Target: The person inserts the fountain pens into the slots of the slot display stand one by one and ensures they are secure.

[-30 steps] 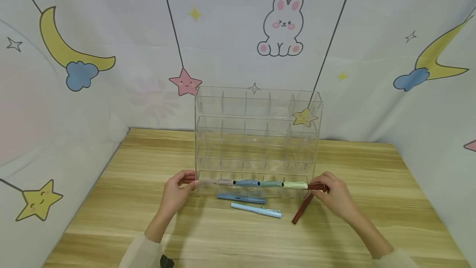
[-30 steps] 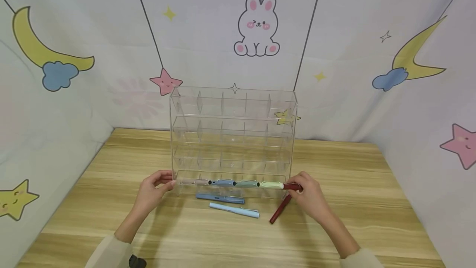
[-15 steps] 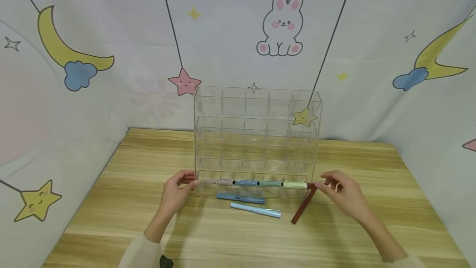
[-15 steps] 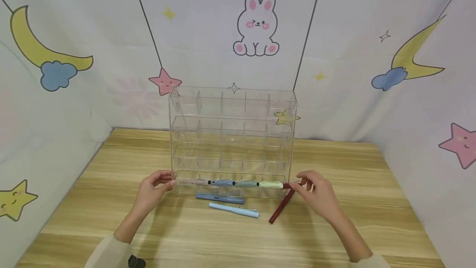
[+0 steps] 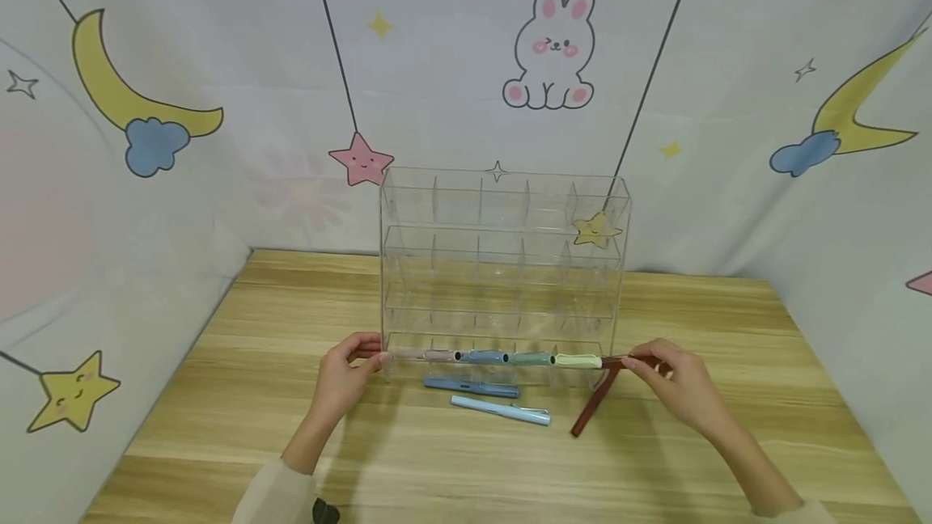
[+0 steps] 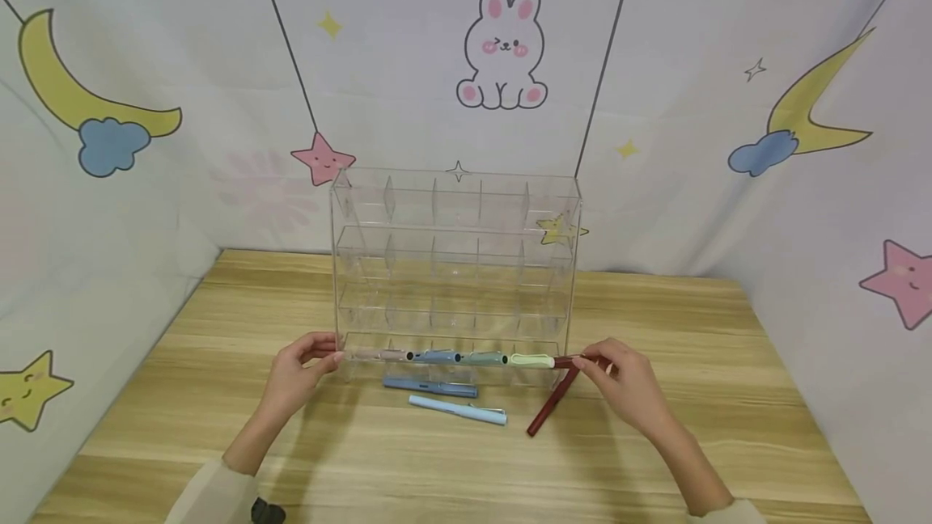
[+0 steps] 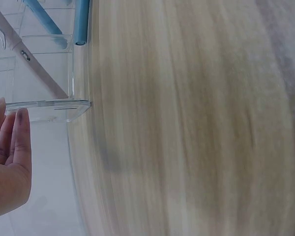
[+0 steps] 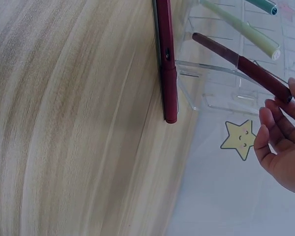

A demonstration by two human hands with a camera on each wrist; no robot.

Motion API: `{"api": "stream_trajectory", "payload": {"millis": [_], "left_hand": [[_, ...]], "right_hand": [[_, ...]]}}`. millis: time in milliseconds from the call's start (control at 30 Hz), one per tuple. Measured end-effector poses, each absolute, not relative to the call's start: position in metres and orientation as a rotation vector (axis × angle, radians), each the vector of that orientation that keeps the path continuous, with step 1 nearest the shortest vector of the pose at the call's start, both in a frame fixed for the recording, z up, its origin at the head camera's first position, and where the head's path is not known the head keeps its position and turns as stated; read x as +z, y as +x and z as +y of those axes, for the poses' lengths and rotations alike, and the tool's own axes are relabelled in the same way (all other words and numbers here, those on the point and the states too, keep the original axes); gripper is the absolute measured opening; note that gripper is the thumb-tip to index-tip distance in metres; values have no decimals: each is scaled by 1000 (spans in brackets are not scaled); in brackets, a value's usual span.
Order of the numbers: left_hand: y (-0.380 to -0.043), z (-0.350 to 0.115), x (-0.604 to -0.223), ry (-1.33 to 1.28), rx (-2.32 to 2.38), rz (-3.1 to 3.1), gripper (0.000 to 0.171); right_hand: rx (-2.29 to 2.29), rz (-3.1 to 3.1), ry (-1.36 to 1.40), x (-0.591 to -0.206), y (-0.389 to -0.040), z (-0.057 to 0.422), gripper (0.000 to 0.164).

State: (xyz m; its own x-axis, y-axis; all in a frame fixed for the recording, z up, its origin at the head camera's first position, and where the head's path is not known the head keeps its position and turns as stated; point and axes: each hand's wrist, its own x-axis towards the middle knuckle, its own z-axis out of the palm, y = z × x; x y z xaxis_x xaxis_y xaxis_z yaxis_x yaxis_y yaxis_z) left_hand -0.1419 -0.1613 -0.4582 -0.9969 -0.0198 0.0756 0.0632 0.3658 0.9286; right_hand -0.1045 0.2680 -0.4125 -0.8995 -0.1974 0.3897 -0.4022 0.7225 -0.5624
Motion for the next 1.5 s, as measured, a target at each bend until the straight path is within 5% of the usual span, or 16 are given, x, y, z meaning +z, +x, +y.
{"api": "stream_trajectory", "payload": {"millis": [633,1267,1500], "left_hand": [[-143,-164,-459,-46,-1716,-2552,23],[-144,-162,-459,-47,-1716,-2534,23],[-144,-162,-460,-42,-1719,-2530,23]], "right_hand": [[1172,-2685,412,-411,-107,284,17],[972,-2741,780,-483,-116,284,38],[968,-2722,783,-487,-113,287,33]]}}
